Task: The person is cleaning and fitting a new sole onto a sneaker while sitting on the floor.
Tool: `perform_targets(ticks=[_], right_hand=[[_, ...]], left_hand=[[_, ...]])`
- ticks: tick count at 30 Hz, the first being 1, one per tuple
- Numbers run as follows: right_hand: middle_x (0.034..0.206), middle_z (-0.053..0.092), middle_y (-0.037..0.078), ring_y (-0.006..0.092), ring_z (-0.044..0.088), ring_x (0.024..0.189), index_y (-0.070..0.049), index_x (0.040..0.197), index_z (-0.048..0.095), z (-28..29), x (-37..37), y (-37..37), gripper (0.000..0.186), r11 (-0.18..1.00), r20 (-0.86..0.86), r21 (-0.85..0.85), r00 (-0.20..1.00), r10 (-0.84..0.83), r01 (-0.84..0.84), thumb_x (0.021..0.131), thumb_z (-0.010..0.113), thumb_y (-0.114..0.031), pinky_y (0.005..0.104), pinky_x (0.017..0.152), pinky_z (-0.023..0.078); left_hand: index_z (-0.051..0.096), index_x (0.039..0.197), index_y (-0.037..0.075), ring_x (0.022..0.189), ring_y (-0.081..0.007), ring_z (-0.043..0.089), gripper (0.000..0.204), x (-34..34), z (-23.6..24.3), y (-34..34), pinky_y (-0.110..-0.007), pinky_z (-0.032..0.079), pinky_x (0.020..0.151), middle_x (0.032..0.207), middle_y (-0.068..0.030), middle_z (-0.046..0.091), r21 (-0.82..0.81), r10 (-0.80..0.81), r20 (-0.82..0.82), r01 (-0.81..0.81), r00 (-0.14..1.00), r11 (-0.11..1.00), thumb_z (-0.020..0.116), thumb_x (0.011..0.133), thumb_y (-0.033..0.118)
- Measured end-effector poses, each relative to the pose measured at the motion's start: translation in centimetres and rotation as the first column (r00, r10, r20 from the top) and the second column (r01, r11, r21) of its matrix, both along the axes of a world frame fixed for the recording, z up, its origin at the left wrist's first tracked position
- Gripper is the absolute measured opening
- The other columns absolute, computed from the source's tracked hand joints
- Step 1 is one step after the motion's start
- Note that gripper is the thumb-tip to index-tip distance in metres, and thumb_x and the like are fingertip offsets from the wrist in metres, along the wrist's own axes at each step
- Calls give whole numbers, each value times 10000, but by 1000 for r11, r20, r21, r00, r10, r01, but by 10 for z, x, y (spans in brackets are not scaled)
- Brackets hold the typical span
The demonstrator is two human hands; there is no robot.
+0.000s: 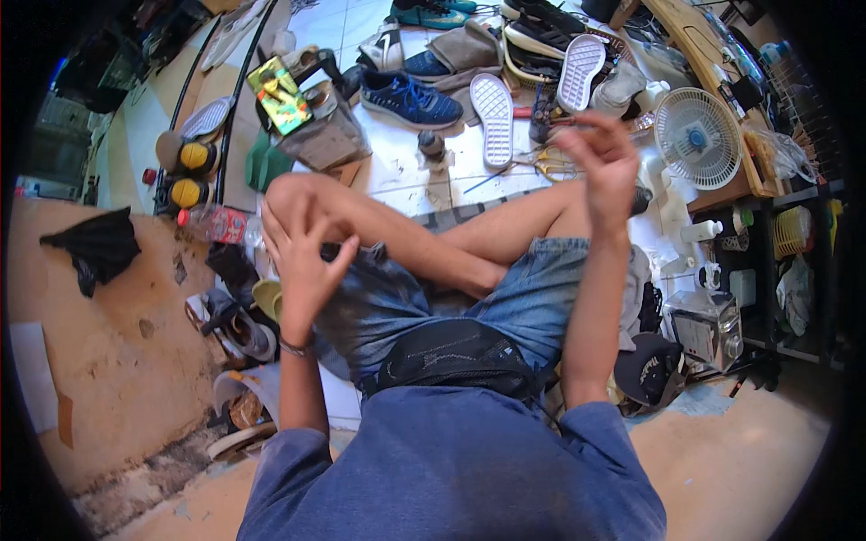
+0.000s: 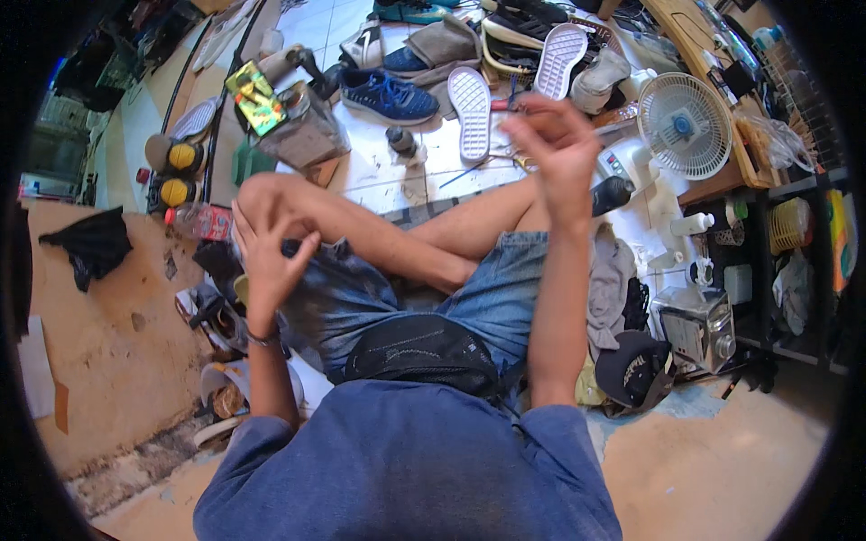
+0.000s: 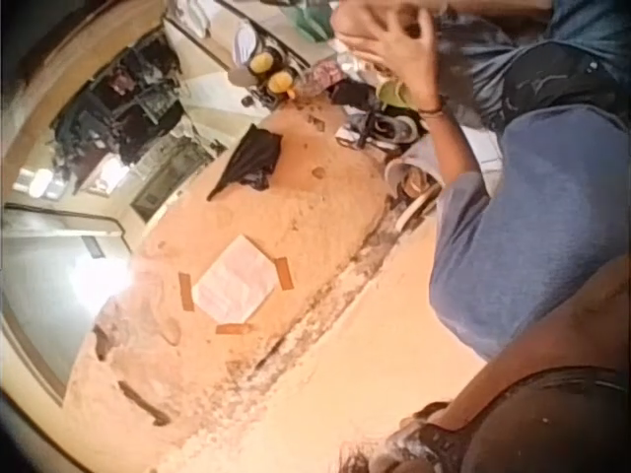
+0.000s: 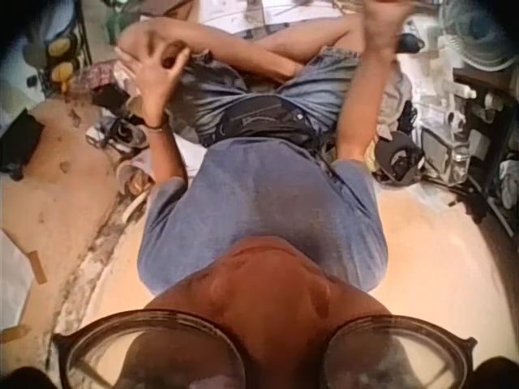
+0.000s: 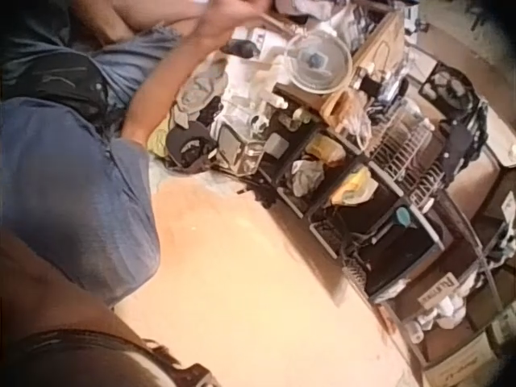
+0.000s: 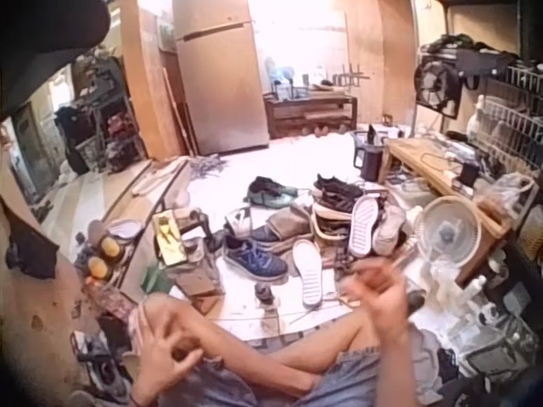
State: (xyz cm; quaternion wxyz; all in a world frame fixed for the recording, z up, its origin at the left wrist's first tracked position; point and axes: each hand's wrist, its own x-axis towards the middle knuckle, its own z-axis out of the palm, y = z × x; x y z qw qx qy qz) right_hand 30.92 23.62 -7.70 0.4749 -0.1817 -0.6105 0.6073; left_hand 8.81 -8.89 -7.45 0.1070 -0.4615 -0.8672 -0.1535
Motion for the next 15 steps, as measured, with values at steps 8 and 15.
perform_targets(ticks=[8,15], right_hand=[[988,732,198,264,730,915,64,1238,570,-23,-25,-59,381,734,-256,-605,949,186,-307,889,705,-10,350,892,570],[1024,728,203,272,727,938,55,1216,602,-25,-29,-92,318,594,-192,-749,953,233,-295,926,686,-43,344,885,571]], left_hand=[[734,971,64,1151,-280,616,193,15,-54,46,-597,100,1163,1037,-111,725,-34,86,571,-81,816,996,631,947,225],[674,1077,-47,997,-164,644,160,58,-30,119,-293,467,944,1050,-115,703,400,-335,875,-132,349,907,603,960,37]])
